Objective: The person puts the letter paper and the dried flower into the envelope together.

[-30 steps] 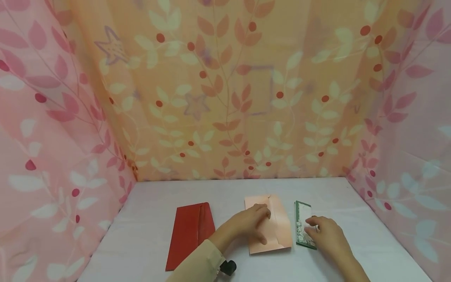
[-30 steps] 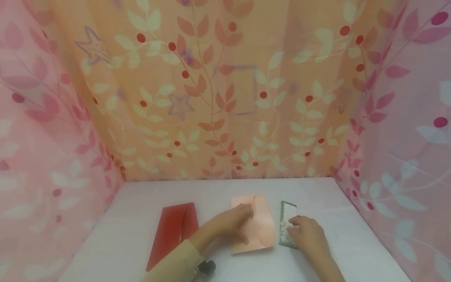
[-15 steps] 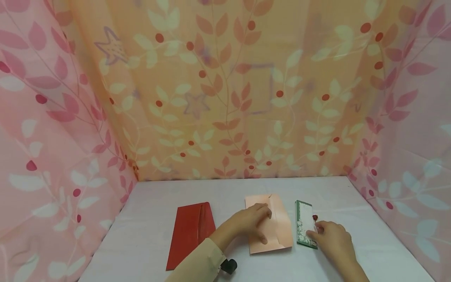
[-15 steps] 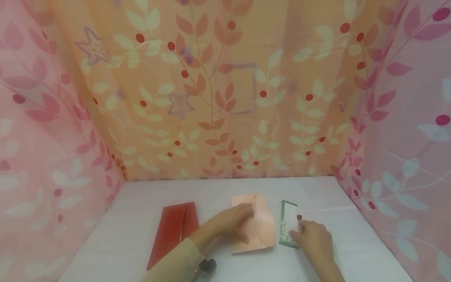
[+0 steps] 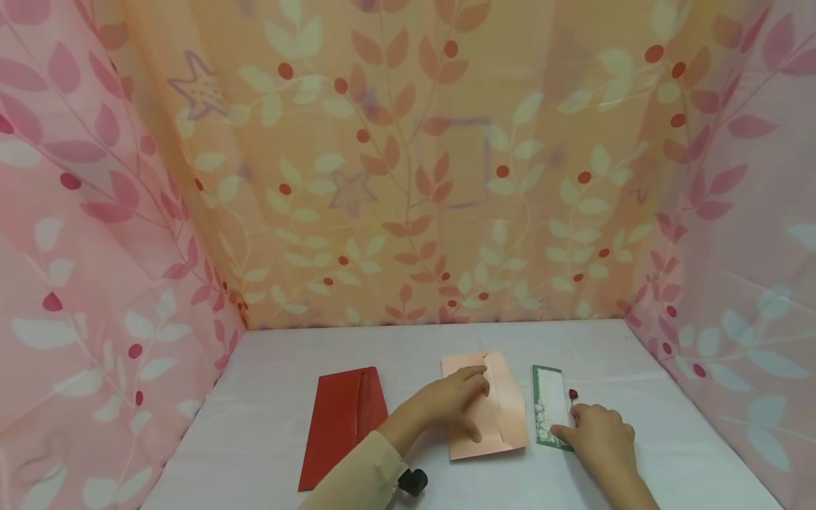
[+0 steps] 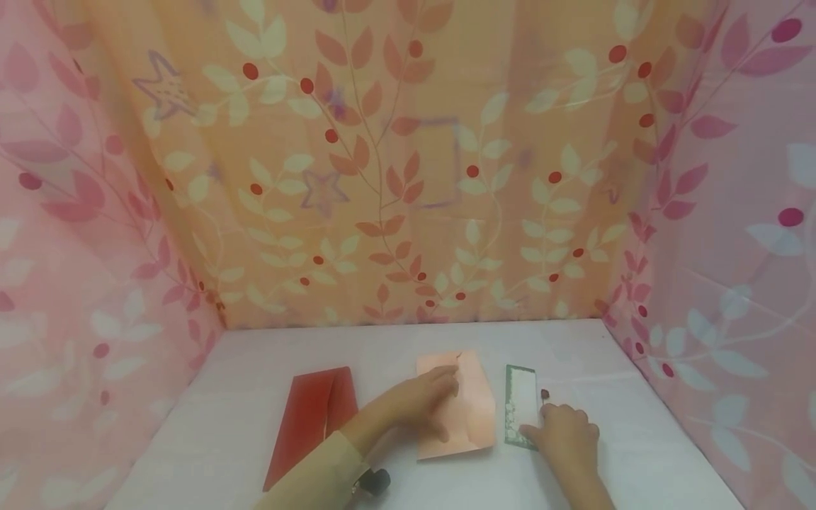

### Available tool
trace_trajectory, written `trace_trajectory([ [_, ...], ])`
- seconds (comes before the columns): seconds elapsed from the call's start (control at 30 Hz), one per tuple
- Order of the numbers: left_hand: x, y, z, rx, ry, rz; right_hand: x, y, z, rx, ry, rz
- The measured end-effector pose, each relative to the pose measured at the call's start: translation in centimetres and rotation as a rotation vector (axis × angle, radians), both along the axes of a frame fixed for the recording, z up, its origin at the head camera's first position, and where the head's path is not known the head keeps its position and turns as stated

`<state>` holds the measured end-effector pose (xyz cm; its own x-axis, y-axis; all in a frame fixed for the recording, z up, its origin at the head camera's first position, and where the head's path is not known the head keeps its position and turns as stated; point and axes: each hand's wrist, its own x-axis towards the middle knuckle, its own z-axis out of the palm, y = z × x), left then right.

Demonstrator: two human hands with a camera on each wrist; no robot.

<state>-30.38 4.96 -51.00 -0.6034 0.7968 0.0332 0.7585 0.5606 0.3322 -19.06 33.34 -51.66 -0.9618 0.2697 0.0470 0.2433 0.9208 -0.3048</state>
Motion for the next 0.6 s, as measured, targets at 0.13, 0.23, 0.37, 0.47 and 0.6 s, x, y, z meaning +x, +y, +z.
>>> trace_trajectory([
  [0.13,0.1,0.1,0.2,-0.006,-0.004,-0.008,-0.1,-0.2,-0.1,-0.009,-0.012,0.003],
  [0.23,0.1,0.2,0.2,-0.014,-0.008,-0.020,-0.3,-0.3,-0.3,-0.024,-0.048,-0.006],
  [0.37,-0.2,0.3,0.1,-0.024,-0.002,-0.037,-0.1,-0.6,-0.2,0.003,-0.073,-0.024],
  [0.47,-0.3,0.3,0.1,-0.028,0.023,-0.061,0.1,-0.8,-0.1,0.027,-0.058,-0.026],
  [0.6,-0.4,0.2,0.3,-0.026,0.068,-0.088,-0.1,-1.1,-0.1,0.026,-0.051,-0.036],
])
